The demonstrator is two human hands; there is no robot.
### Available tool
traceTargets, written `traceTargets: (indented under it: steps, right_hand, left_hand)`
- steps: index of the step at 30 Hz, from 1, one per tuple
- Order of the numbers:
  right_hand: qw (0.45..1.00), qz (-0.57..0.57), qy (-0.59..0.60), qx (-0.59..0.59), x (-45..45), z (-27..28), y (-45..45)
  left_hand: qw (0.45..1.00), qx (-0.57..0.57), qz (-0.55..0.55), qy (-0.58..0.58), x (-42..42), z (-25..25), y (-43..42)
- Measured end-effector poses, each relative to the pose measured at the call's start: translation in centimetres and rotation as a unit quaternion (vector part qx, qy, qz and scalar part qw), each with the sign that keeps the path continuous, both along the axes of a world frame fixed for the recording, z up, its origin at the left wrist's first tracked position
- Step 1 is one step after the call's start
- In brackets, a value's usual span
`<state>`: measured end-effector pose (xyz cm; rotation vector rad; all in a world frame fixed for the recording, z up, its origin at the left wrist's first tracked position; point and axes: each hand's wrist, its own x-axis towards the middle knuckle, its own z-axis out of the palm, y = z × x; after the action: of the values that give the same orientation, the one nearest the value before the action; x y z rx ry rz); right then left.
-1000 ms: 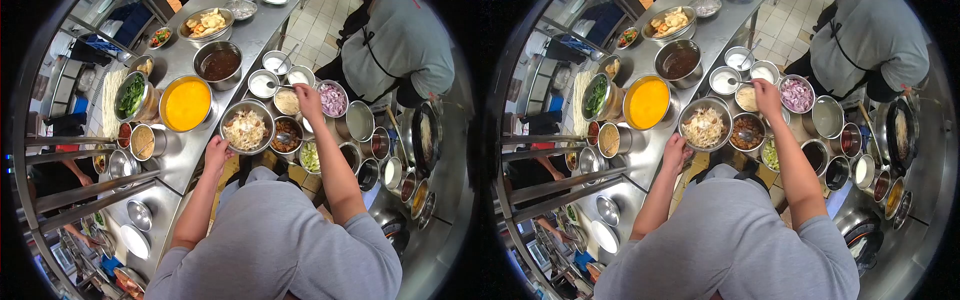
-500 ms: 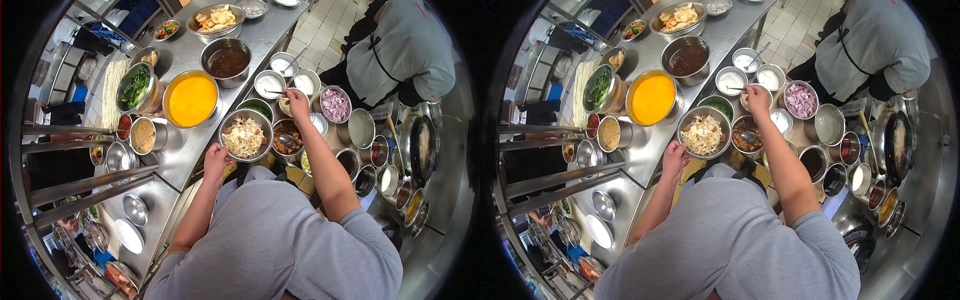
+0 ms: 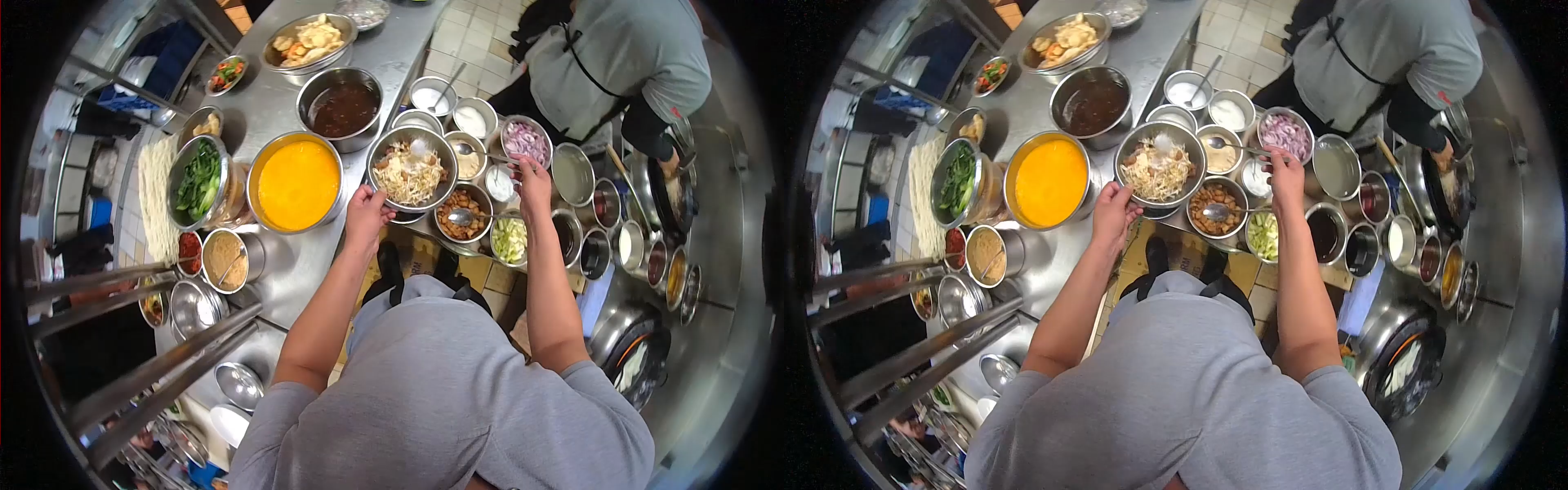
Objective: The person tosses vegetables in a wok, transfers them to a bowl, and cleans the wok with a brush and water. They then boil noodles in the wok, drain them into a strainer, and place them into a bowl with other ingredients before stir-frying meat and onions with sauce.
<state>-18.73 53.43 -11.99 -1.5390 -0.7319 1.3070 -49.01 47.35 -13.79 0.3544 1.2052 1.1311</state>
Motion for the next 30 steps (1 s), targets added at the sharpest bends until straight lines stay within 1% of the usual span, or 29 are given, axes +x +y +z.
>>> traceTargets:
  steps: [2, 3, 5, 6, 7, 9, 10, 11, 13, 15, 17, 18, 20, 21, 23, 25, 27, 28, 30]
  right_hand:
    - [0.995, -0.050, -0.088, 0.019, 0.3, -0.8, -1.1]
    - [0.997, -0.052, -0.059, 0.000, -0.1, -0.5, -1.6]
    - [0.995, -0.027, 0.064, -0.078, -0.8, 0.4, -2.5]
    - [0.992, -0.013, 0.087, -0.087, -0.7, 0.4, -3.2]
    - [0.993, -0.013, 0.090, -0.082, -0.6, 0.7, -4.1]
    - [0.998, -0.003, 0.054, -0.036, -0.6, 1.1, -6.2]
    - [0.996, 0.006, 0.080, -0.027, -0.2, 1.1, -7.3]
    - [0.995, 0.001, 0.085, -0.042, 0.2, 1.2, -8.6]
    - [0.997, 0.005, 0.052, -0.064, 0.5, 2.5, -11.5]
    - [0.995, 0.025, 0.066, -0.064, 1.8, 1.5, -14.3]
    - [0.993, 0.037, 0.088, -0.067, 2.9, 0.4, -17.2]
    - [0.992, 0.047, 0.093, -0.066, 3.7, -0.3, -18.6]
    - [0.992, 0.057, 0.083, -0.078, 4.4, -0.8, -21.4]
    - [0.992, 0.061, 0.081, -0.076, 4.8, -1.1, -22.7]
    - [0.990, 0.066, 0.099, -0.080, 5.6, -2.1, -25.4]
    - [0.987, 0.069, 0.116, -0.091, 6.1, -3.4, -27.4]
    - [0.983, 0.073, 0.126, -0.110, 6.6, -4.3, -29.0]
    - [0.983, 0.078, 0.124, -0.113, 6.6, -4.6, -29.6]
    - [0.981, 0.085, 0.131, -0.117, 6.1, -4.4, -30.3]
  left_hand:
    - [1.000, 0.019, -0.010, -0.016, -0.1, 0.7, 0.3]
    - [0.999, 0.016, -0.019, -0.020, -0.3, 0.6, 0.1]
    - [0.999, 0.038, -0.027, -0.007, -0.7, 0.7, 0.0]
    - [0.998, 0.044, -0.033, 0.006, -0.9, 1.0, -0.4]
    - [0.998, 0.050, -0.034, 0.009, -1.0, 1.2, -1.0]
    - [0.996, 0.039, -0.072, 0.041, -1.8, 1.1, -2.4]
    - [0.995, 0.036, -0.086, 0.042, -2.2, 0.7, -3.3]
    - [0.995, 0.039, -0.073, 0.052, -2.4, 0.3, -4.3]
    - [0.997, -0.005, -0.060, 0.054, -2.1, 0.8, -7.2]
    - [0.997, -0.027, -0.067, 0.040, -2.7, -1.0, -10.3]
    - [0.998, -0.040, -0.035, 0.024, -3.0, -1.2, -14.1]
    - [0.998, -0.046, -0.012, 0.035, -3.3, -1.4, -16.1]
    - [0.996, -0.071, 0.043, -0.036, -3.5, -1.8, -20.2]
    - [0.996, -0.071, 0.053, -0.029, -3.5, -1.3, -22.0]
    - [0.973, -0.105, 0.184, -0.096, -3.5, -0.3, -26.1]
    - [0.966, -0.103, 0.213, -0.100, -5.0, -1.4, -30.3]
    - [0.934, -0.082, 0.320, -0.138, -6.3, -1.5, -33.8]
    - [0.933, -0.080, 0.322, -0.138, -6.7, -1.3, -35.3]
    - [0.894, -0.061, 0.427, -0.123, -7.7, -0.9, -38.0]
